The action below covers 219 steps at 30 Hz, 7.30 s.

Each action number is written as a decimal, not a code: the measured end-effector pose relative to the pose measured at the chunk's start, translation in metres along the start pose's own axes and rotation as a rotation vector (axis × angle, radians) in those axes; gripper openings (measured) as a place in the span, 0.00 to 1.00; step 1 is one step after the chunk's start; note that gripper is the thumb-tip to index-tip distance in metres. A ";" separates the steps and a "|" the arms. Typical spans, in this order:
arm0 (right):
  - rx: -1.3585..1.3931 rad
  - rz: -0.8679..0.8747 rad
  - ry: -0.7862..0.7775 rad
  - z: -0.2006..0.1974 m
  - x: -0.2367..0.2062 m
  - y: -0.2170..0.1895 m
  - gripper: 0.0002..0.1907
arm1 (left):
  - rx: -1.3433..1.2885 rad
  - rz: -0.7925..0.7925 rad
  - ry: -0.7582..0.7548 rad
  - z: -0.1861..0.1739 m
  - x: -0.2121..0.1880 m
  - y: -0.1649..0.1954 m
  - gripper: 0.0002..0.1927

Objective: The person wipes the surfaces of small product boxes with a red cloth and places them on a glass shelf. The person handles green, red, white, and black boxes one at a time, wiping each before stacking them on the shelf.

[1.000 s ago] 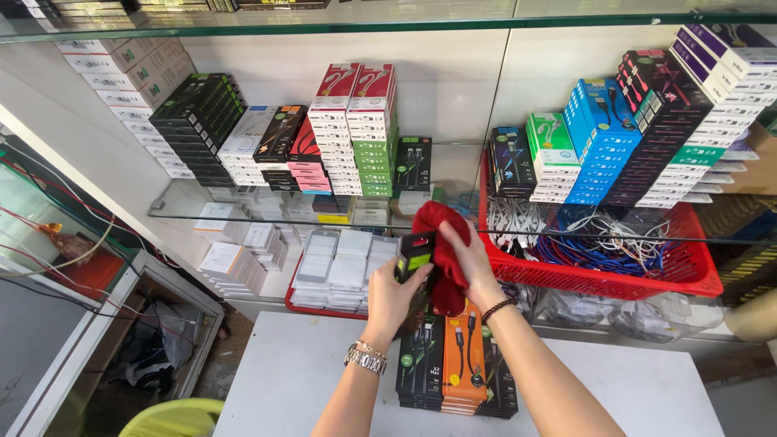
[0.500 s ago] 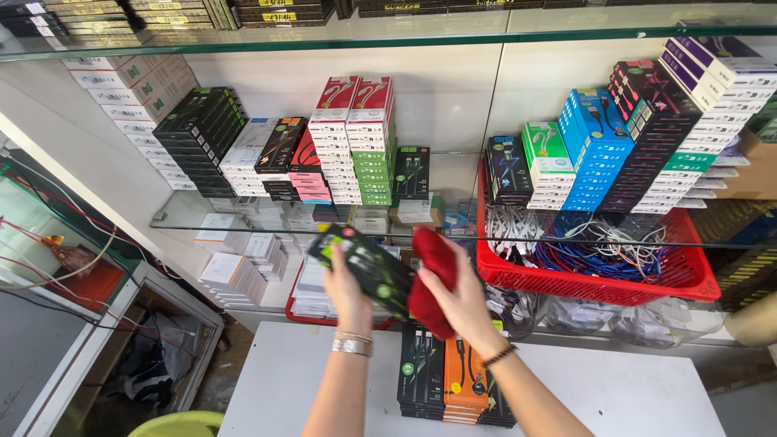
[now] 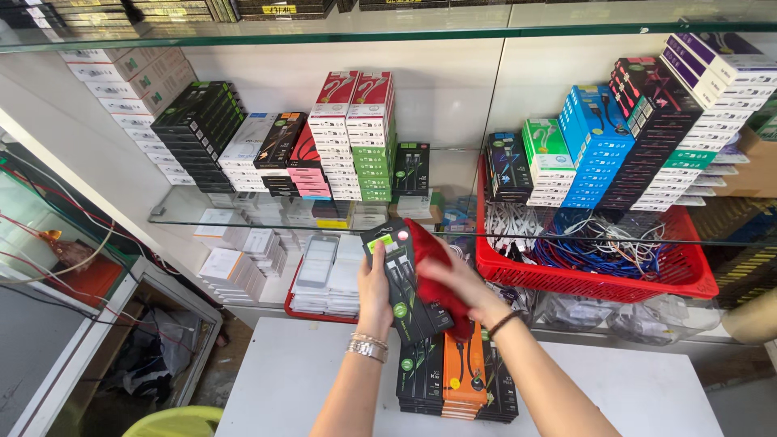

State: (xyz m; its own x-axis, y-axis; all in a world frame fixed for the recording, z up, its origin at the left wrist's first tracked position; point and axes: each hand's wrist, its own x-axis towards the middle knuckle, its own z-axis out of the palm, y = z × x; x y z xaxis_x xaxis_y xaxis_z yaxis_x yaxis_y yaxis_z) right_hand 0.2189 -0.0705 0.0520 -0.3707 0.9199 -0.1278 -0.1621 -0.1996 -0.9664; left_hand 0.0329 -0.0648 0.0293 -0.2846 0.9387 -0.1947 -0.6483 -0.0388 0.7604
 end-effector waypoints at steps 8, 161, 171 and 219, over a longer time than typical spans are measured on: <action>-0.625 -0.134 0.188 -0.002 -0.059 0.055 0.36 | -0.032 0.230 0.146 -0.034 0.031 0.039 0.18; -0.521 -0.194 0.382 -0.059 0.161 0.005 0.34 | 1.476 0.937 -0.290 0.043 0.091 -0.018 0.28; -1.387 0.207 -0.054 -0.013 -0.036 0.030 0.56 | 1.280 0.561 0.011 -0.036 0.037 -0.059 0.07; -0.231 -0.365 0.169 0.020 0.015 0.004 0.35 | 0.957 0.453 -0.283 -0.014 -0.071 -0.009 0.14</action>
State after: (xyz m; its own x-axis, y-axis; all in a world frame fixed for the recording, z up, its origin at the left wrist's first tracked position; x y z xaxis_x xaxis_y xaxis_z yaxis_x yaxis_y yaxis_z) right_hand 0.1943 -0.0643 0.0512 -0.1701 0.9619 0.2140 -0.0388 0.2105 -0.9768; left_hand 0.0485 -0.1361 0.0276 -0.1064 0.9539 0.2805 0.3272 -0.2328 0.9158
